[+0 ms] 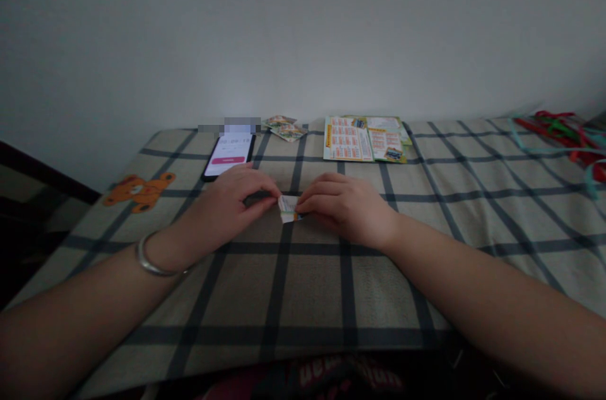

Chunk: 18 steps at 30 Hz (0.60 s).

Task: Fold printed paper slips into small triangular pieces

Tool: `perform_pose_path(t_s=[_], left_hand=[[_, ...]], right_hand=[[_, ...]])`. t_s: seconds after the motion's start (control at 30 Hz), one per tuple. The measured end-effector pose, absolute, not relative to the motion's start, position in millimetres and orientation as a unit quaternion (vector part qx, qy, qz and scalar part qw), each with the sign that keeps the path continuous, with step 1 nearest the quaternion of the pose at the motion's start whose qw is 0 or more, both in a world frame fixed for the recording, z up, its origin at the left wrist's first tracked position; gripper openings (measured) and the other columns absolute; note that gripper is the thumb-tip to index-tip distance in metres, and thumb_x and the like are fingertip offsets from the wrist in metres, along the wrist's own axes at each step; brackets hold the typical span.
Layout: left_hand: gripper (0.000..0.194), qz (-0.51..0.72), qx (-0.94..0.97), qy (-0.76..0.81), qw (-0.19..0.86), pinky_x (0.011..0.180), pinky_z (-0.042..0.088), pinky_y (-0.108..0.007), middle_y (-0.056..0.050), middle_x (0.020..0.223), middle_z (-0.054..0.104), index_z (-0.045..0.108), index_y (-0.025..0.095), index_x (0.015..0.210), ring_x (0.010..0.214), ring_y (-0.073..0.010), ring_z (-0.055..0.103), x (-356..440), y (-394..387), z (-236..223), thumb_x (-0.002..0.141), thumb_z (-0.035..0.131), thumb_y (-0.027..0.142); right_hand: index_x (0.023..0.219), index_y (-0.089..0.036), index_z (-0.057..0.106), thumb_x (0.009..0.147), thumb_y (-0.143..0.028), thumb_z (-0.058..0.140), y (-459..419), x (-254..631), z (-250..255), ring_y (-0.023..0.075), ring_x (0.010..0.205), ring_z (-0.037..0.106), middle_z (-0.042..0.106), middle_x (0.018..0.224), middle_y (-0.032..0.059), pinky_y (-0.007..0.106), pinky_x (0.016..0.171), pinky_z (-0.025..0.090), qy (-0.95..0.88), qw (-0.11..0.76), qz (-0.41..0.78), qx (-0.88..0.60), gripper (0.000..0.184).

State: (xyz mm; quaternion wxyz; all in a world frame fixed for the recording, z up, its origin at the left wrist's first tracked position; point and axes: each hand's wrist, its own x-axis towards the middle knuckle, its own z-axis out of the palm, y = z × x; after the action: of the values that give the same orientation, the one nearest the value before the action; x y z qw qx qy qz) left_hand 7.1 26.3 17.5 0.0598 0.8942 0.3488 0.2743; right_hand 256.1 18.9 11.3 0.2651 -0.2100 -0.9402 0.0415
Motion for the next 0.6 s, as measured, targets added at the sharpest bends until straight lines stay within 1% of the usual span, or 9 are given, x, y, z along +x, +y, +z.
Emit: perform_pose_path(t_s=[0.13, 0.23, 0.37, 0.47, 0.5, 0.6], left_hand=[[0.007, 0.252, 0.913, 0.315, 0.059, 0.093, 0.047, -0.040, -0.003, 0.094, 0.069, 0.066, 0.019, 0.088, 0.102, -0.0208, 0.061, 5.8, 30.4, 10.4, 0.084, 0.061, 0.014], [0.011, 0.230, 0.925, 0.292, 0.075, 0.095, 0.048, -0.038, -0.003, 0.097, 0.068, 0.066, 0.019, 0.091, 0.106, -0.0203, 0.060, 5.6, 30.7, 8.7, 0.085, 0.059, 0.013], [0.018, 0.237, 0.934, 0.261, 0.064, 0.100, 0.045, -0.038, -0.004, 0.101, 0.067, 0.067, 0.019, 0.092, 0.109, -0.0196, 0.058, 7.4, 25.0, 13.4, 0.087, 0.052, 0.010], [0.017, 0.220, 0.944, 0.243, 0.041, 0.101, 0.043, -0.040, -0.005, 0.101, 0.067, 0.068, 0.018, 0.095, 0.107, -0.0202, 0.057, 10.1, 18.7, 18.1, 0.090, 0.052, 0.016], [0.015, 0.209, 0.948, 0.237, 0.037, 0.101, 0.042, -0.041, -0.005, 0.099, 0.067, 0.068, 0.018, 0.094, 0.104, -0.0205, 0.057, 10.9, 16.9, 19.3, 0.091, 0.053, 0.022], [0.020, 0.186, 0.955, 0.228, 0.023, 0.097, 0.043, -0.041, -0.005, 0.094, 0.067, 0.068, 0.019, 0.091, 0.099, -0.0210, 0.058, 11.8, 14.2, 20.9, 0.092, 0.056, 0.034]], right_hand=[[0.109, -0.018, 0.068, 0.093, -0.018, 0.055, 17.4, 254.3, 10.8, 0.0190, 0.104, 0.062, 0.073, 0.107, 0.0046, 0.034, 0.089, 0.052, -0.948, 0.244, 0.023, -0.204, 0.021], [0.108, -0.018, 0.069, 0.094, -0.022, 0.054, 15.2, 254.5, 10.5, 0.0191, 0.103, 0.063, 0.073, 0.107, 0.0043, 0.033, 0.088, 0.053, -0.954, 0.214, 0.016, -0.210, 0.021], [0.106, -0.019, 0.070, 0.095, -0.026, 0.054, 11.5, 254.7, 11.6, 0.0178, 0.091, 0.068, 0.073, 0.104, 0.0035, 0.031, 0.077, 0.054, -0.947, 0.201, -0.016, -0.251, 0.021], [0.103, -0.019, 0.070, 0.096, -0.027, 0.052, 10.8, 254.2, 13.4, 0.0179, 0.086, 0.069, 0.074, 0.100, 0.0033, 0.031, 0.072, 0.052, -0.945, 0.199, -0.046, -0.255, 0.021], [0.103, -0.019, 0.070, 0.096, -0.027, 0.052, 11.0, 254.0, 13.9, 0.0179, 0.086, 0.068, 0.074, 0.099, 0.0034, 0.031, 0.071, 0.052, -0.946, 0.197, -0.053, -0.251, 0.021], [0.102, -0.019, 0.069, 0.096, -0.025, 0.052, 12.1, 253.6, 14.1, 0.0184, 0.090, 0.066, 0.074, 0.099, 0.0033, 0.031, 0.073, 0.051, -0.956, 0.175, -0.067, -0.226, 0.020]])
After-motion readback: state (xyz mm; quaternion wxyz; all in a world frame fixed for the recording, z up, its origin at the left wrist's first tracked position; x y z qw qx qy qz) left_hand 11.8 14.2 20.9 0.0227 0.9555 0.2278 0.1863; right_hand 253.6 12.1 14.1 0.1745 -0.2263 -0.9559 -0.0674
